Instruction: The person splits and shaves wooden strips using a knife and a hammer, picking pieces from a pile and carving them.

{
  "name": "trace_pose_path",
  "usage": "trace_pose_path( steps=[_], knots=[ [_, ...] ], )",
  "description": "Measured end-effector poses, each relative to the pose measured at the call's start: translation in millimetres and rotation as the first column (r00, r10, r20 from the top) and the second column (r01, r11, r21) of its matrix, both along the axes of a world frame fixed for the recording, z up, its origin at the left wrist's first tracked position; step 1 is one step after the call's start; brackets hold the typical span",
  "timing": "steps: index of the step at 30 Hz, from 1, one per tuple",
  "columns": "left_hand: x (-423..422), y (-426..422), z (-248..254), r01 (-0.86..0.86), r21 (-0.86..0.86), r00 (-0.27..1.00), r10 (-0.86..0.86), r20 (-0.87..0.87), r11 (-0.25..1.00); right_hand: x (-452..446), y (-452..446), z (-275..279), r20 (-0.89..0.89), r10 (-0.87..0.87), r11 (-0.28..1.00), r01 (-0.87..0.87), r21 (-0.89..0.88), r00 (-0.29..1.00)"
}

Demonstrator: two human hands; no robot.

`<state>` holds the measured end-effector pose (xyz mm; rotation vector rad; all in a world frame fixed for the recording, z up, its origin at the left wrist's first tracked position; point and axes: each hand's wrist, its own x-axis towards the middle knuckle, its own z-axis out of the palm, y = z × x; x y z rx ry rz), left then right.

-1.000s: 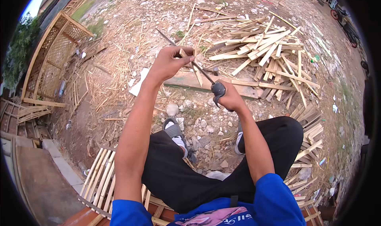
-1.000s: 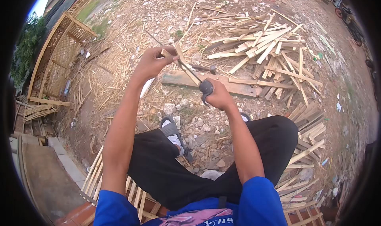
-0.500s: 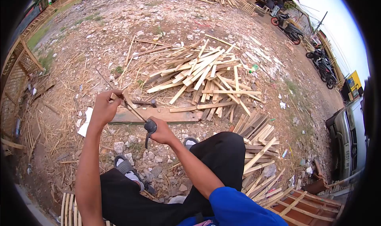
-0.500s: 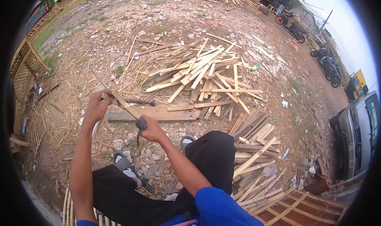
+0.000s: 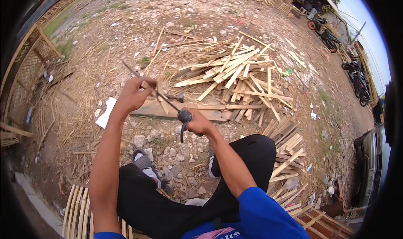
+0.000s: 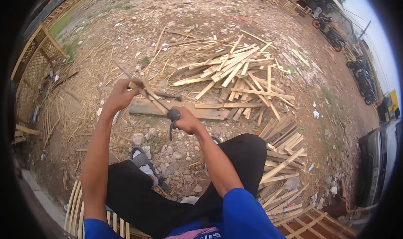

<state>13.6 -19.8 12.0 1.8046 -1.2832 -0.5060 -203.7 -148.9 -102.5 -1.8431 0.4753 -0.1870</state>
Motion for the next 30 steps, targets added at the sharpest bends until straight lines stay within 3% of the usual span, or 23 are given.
trace_pose_path(
  steps=[12, 13, 21, 30],
  knots=[
    [-6.0, -7.1, 8.3, 0.022, 0.081, 0.998, -0.017, -0.057, 0.997, -4.5, -20.4, 4.7, -0.036, 0.065, 0.98, -0.057, 0.191, 0.997],
    [-3.5, -9.8, 6.9, 0.039, 0.068, 0.998, -0.036, -0.046, 0.997, -3.8, -23.4, -1.1, -0.021, 0.071, 0.99, -0.068, 0.127, 0.997],
    [-8.1, -17.3, 10.9, 0.052, 0.089, 0.998, -0.048, -0.049, 0.995, -7.9, -47.1, 5.9, -0.135, 0.114, 0.982, -0.092, 0.164, 0.984],
    [-17.3, -27.5, 12.2, 0.017, 0.087, 0.998, -0.022, 0.065, 0.996, -17.0, -59.4, 7.7, -0.181, 0.135, 0.934, -0.064, 0.353, 0.974]
  ],
)
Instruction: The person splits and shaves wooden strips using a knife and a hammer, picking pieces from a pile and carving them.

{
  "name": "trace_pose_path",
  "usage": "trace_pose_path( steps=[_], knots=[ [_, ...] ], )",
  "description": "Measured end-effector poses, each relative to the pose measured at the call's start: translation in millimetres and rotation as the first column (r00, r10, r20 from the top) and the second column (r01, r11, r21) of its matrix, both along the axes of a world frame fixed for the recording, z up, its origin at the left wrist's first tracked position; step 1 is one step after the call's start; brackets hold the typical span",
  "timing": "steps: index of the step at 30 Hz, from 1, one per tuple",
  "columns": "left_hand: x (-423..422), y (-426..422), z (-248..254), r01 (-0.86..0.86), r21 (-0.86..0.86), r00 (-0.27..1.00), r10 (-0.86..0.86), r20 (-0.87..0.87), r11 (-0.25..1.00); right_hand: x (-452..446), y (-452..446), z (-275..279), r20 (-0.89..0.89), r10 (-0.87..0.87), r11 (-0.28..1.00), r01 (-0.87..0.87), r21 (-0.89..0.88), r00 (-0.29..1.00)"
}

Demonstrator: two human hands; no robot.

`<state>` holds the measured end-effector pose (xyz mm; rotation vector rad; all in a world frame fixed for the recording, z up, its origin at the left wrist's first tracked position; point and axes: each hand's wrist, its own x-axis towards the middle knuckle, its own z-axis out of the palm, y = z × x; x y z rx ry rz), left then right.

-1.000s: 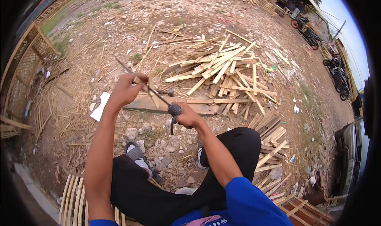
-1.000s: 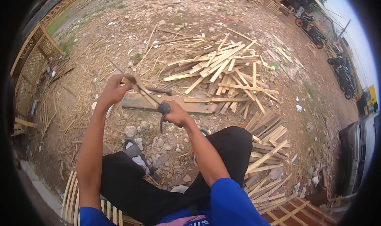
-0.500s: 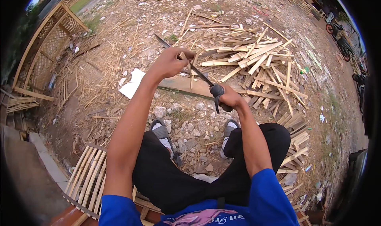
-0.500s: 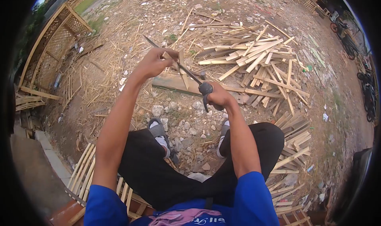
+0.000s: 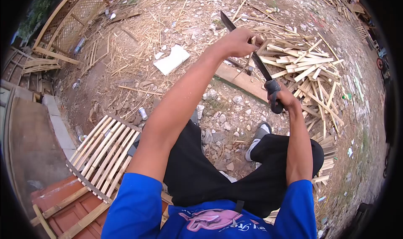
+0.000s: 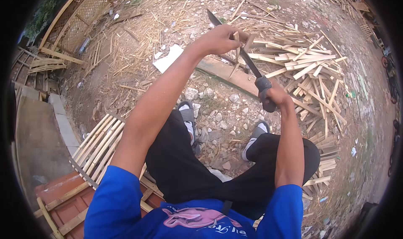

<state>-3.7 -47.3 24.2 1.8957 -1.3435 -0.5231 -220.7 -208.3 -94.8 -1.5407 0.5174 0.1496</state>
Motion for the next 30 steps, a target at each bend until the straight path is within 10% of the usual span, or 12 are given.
trace_pose_path(
  steps=[5, 11, 16, 19, 30],
  knots=[
    [4.1, -6.4, -7.0, 0.042, -0.038, 0.999, -0.041, 0.034, 0.998, -1.7, -11.8, -14.1, 0.005, 0.02, 0.998, -0.02, 0.051, 1.0],
    [1.6, -2.9, -12.1, 0.12, 0.073, 0.992, -0.122, 0.031, 0.99, 1.7, 32.4, -63.9, 0.074, -0.037, 0.785, -0.017, 0.619, 0.997],
    [16.1, 17.0, -14.1, 0.026, -0.009, 0.989, -0.027, -0.148, 1.0, 23.9, 66.4, -54.8, 0.209, -0.214, 0.975, 0.197, 0.099, 0.954],
    [21.5, 34.7, -8.5, -0.106, 0.0, 0.99, 0.105, 0.097, 0.994, 33.6, 72.4, -15.1, 0.193, -0.145, 0.94, 0.196, -0.279, 0.97],
    [32.9, 42.3, -47.3, 0.044, 0.084, 0.997, -0.049, 0.051, 0.995, 36.4, 77.7, -47.8, 0.158, -0.156, 0.65, 0.221, -0.727, 0.975]
  ],
)
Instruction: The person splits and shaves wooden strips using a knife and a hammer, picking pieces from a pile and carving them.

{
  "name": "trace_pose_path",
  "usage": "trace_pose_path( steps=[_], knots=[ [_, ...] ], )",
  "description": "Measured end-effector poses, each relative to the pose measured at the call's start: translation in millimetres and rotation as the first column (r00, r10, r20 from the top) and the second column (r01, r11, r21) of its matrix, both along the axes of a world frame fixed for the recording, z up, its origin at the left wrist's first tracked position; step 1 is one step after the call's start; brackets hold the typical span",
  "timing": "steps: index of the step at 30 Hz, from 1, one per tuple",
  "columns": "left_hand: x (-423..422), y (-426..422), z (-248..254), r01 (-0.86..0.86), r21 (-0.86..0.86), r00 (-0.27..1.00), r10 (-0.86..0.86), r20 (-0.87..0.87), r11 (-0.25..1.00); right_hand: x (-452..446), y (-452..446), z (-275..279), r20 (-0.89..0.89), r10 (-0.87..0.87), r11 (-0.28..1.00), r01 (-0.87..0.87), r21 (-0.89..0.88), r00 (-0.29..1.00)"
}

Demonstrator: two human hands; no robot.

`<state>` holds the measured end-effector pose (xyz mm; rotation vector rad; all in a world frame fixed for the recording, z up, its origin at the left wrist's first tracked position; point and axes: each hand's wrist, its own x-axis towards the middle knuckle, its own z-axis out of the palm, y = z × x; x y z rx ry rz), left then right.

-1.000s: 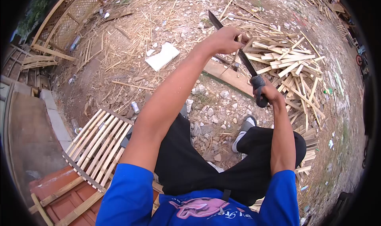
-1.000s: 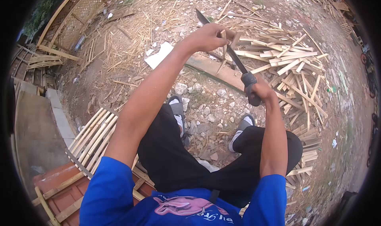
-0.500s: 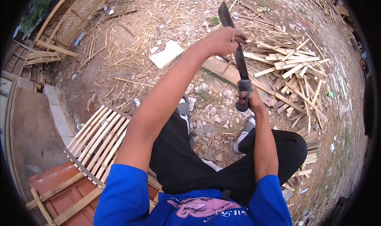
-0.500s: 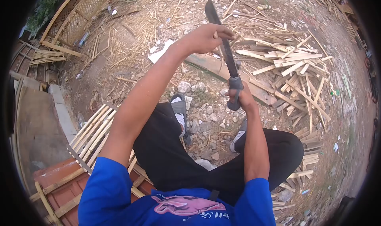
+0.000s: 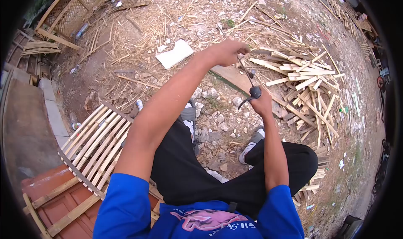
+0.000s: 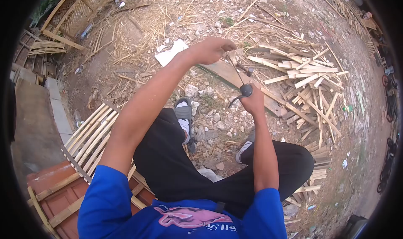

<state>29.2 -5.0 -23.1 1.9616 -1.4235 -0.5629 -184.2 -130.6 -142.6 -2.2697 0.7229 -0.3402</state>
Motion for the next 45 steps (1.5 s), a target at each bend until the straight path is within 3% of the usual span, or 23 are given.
trace_pose_path(
  steps=[5, 9, 11, 14, 18, 20, 21, 29, 34, 36, 39, 41, 43, 45],
  knots=[
    [-10.8, -3.2, -1.0, -0.01, -0.041, 1.0, 0.011, 0.026, 0.999, -2.8, 8.2, -34.8, 0.034, -0.061, 0.994, 0.058, 0.093, 0.998],
    [-18.0, -1.1, 8.8, -0.013, -0.089, 0.997, 0.02, 0.078, 0.996, -2.5, 10.4, -37.9, 0.113, -0.067, 0.996, 0.061, 0.061, 0.991],
    [-22.9, -0.2, 17.9, -0.022, -0.156, 0.995, 0.036, 0.088, 0.988, -0.4, 9.4, -38.5, 0.102, -0.055, 0.947, 0.019, 0.322, 0.993],
    [-25.9, 5.8, 33.8, -0.122, -0.103, 0.993, 0.121, -0.015, 0.987, -4.7, 9.6, -27.7, 0.046, -0.013, 0.788, -0.018, 0.615, 0.999],
    [-21.7, 14.3, 37.8, -0.024, -0.09, 1.0, 0.025, 0.009, 0.996, -9.9, 0.8, -18.6, -0.02, 0.092, 0.661, -0.046, 0.749, 0.996],
    [-17.0, 26.6, 44.5, 0.016, -0.026, 1.0, -0.016, -0.006, 1.0, -9.9, 4.3, -7.9, 0.045, 0.095, 0.931, -0.105, 0.349, 0.994],
    [-16.1, 32.1, 45.2, 0.001, -0.014, 1.0, -0.002, -0.01, 1.0, -9.4, 6.5, -0.6, 0.075, 0.108, 0.987, -0.116, 0.111, 0.991],
    [-20.7, 25.4, 16.4, 0.062, 0.163, 0.998, -0.063, 0.001, 0.985, -8.7, 22.4, -27.6, 0.034, -0.051, 0.998, 0.052, -0.034, 0.998],
    [-25.7, 25.7, 35.0, 0.079, 0.01, 0.996, -0.08, 0.047, 0.997, -3.4, 25.6, -25.3, 0.116, -0.182, 0.98, 0.19, -0.063, 0.976],
    [-25.5, 29.4, 42.2, 0.065, -0.074, 0.997, -0.061, 0.057, 0.995, -1.6, 20.4, -12.8, 0.17, -0.153, 0.985, 0.165, -0.057, 0.973],
    [-19.2, 32.3, 35.3, -0.172, -0.365, 0.965, 0.082, -0.249, 0.915, -0.3, 30.3, 2.6, 0.227, -0.09, 0.995, 0.096, -0.018, 0.97],
    [-29.3, 30.4, 41.5, -0.392, -0.343, 0.891, 0.259, -0.373, 0.854, -3.0, 38.1, -10.6, 0.241, -0.077, 0.996, 0.064, 0.062, 0.967],
    [-26.1, 16.2, 23.8, -0.393, -0.435, 0.919, 0.335, -0.207, 0.81, -4.8, 42.9, -27.6, 0.252, -0.098, 0.987, 0.062, 0.148, 0.963],
    [-43.3, 4.0, 14.2, -0.551, -0.516, 0.83, 0.366, -0.42, 0.656, -8.5, 52.7, -24.2, 0.228, -0.088, 0.928, -0.003, 0.373, 0.97]
  ],
)
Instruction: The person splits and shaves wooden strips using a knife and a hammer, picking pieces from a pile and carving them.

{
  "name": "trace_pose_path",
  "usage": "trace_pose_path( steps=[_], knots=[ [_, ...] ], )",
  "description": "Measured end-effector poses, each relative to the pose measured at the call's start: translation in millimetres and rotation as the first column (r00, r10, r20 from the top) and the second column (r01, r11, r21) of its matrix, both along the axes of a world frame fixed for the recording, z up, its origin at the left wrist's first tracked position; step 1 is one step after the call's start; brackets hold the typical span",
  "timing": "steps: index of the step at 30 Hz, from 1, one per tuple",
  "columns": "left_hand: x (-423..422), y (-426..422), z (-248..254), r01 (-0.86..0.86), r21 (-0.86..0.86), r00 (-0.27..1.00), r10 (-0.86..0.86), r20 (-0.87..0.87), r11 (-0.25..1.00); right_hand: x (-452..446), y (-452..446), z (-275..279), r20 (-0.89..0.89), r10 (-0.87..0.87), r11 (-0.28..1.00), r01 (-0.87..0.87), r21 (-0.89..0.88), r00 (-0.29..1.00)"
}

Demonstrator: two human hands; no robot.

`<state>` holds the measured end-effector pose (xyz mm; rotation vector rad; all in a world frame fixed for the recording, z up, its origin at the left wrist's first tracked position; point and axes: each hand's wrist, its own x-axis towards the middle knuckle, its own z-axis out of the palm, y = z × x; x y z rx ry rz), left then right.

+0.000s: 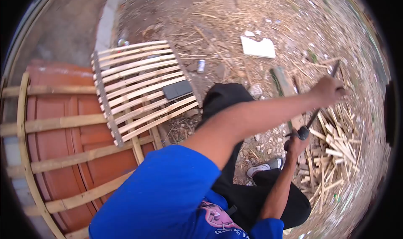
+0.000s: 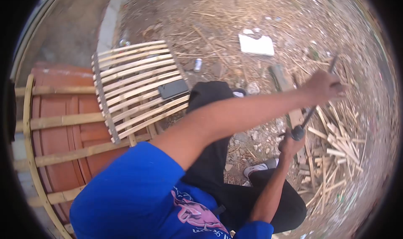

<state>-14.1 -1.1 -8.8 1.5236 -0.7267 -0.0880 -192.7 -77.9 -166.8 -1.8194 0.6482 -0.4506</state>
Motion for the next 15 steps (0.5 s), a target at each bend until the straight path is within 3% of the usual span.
trace_pose_path(
  steps=[1, 2, 3, 4, 5, 6, 8, 11, 14, 15],
  knots=[
    [-4.5, -11.4, -9.0, -0.096, -0.172, 0.985, 0.119, 0.128, 0.98, -4.1, 5.1, 3.0, -0.009, -0.003, 1.0, 0.003, 0.025, 1.0],
    [-17.8, -7.5, -3.4, -0.074, -0.248, 0.997, 0.076, -0.002, 0.966, -2.9, 10.2, 6.2, -0.012, -0.009, 0.999, 0.009, 0.049, 1.0],
    [-23.8, -21.0, -9.2, -0.065, -0.436, 0.993, 0.018, -0.113, 0.897, -0.1, 16.6, 10.2, -0.011, 0.012, 0.997, -0.011, 0.07, 1.0],
    [-29.0, -25.7, -10.7, -0.194, -0.308, 0.976, 0.216, 0.038, 0.931, -3.8, 19.4, 12.7, -0.021, 0.024, 0.996, -0.022, 0.085, 0.999],
    [-31.5, -43.3, -18.3, -0.226, -0.387, 0.963, 0.265, 0.047, 0.894, -4.3, 11.3, 0.3, 0.023, 0.057, 0.998, -0.058, 0.04, 0.998],
    [-35.5, -42.1, -18.3, -0.277, -0.333, 0.923, 0.346, 0.168, 0.901, -5.6, 23.9, 11.0, 0.061, 0.026, 0.999, -0.029, 0.043, 0.998],
    [-43.2, -48.1, -12.2, -0.096, -0.329, 0.982, 0.143, 0.124, 0.939, -6.7, 47.6, 27.5, 0.157, -0.066, 0.996, 0.056, 0.066, 0.985],
    [-57.2, -50.3, 2.6, -0.096, -0.322, 0.881, 0.23, 0.412, 0.942, -13.3, 48.6, 37.0, 0.306, 0.042, 0.988, -0.086, 0.13, 0.951],
    [-57.5, -34.8, 18.8, -0.071, -0.284, 0.869, 0.199, 0.453, 0.956, -19.1, 32.6, 35.6, 0.193, 0.086, 0.941, -0.143, 0.307, 0.977],
    [-53.7, -36.5, 21.4, -0.027, -0.154, 0.902, 0.09, 0.421, 0.988, -20.0, 29.0, 32.1, 0.19, 0.05, 0.935, -0.113, 0.335, 0.981]
  ],
)
